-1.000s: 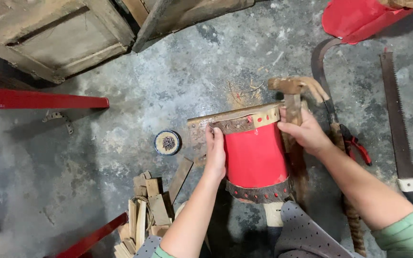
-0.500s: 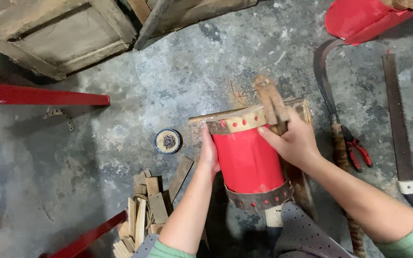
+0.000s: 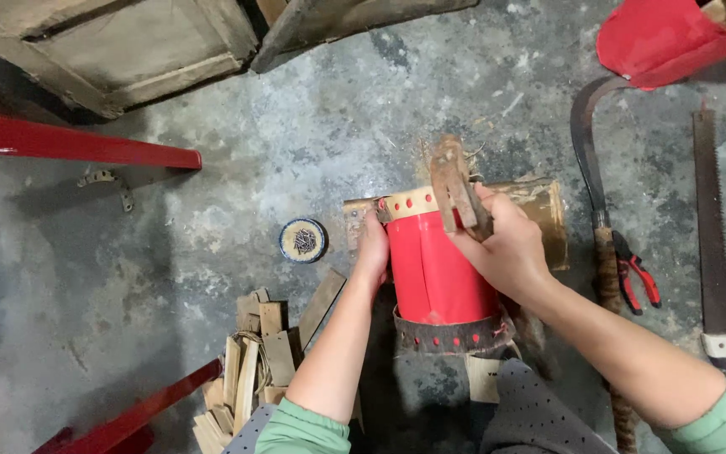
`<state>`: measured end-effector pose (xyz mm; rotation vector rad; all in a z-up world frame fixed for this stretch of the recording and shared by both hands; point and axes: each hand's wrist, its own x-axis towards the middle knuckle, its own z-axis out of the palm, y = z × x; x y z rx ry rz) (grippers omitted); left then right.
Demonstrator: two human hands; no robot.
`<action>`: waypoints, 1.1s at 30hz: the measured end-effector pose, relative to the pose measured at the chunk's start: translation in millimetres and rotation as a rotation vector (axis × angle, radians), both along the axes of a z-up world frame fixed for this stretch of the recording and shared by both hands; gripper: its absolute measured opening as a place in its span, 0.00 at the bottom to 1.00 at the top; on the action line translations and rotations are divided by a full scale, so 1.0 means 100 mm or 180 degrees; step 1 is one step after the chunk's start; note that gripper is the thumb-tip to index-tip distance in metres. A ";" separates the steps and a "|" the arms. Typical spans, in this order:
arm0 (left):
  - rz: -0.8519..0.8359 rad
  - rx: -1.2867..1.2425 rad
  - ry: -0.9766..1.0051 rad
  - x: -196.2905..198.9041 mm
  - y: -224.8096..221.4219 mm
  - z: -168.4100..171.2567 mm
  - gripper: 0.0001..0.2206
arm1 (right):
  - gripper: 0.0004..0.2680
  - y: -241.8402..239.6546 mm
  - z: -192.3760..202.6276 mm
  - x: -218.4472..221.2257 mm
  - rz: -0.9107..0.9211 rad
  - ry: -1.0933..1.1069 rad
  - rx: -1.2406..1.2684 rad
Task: Repairing a small percussion instrument by stretching a skin over the drum head and securing it with a wooden ring and hammer.
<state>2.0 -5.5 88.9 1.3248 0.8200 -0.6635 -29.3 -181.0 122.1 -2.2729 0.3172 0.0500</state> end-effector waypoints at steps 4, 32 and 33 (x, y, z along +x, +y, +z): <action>-0.0884 0.1348 -0.0806 -0.03 0.43 -0.84 0.31 | 0.18 -0.02 -0.03 0.02 -0.0248 0.0671 -0.0073; -0.2282 0.4071 -0.0362 -0.03 2.06 -1.90 0.15 | 0.20 0.06 -0.03 0.04 0.0055 0.0170 -0.0039; -0.2289 0.4063 -0.0362 -0.02 2.05 -1.90 0.15 | 0.20 0.06 -0.03 0.03 0.0051 0.0177 -0.0045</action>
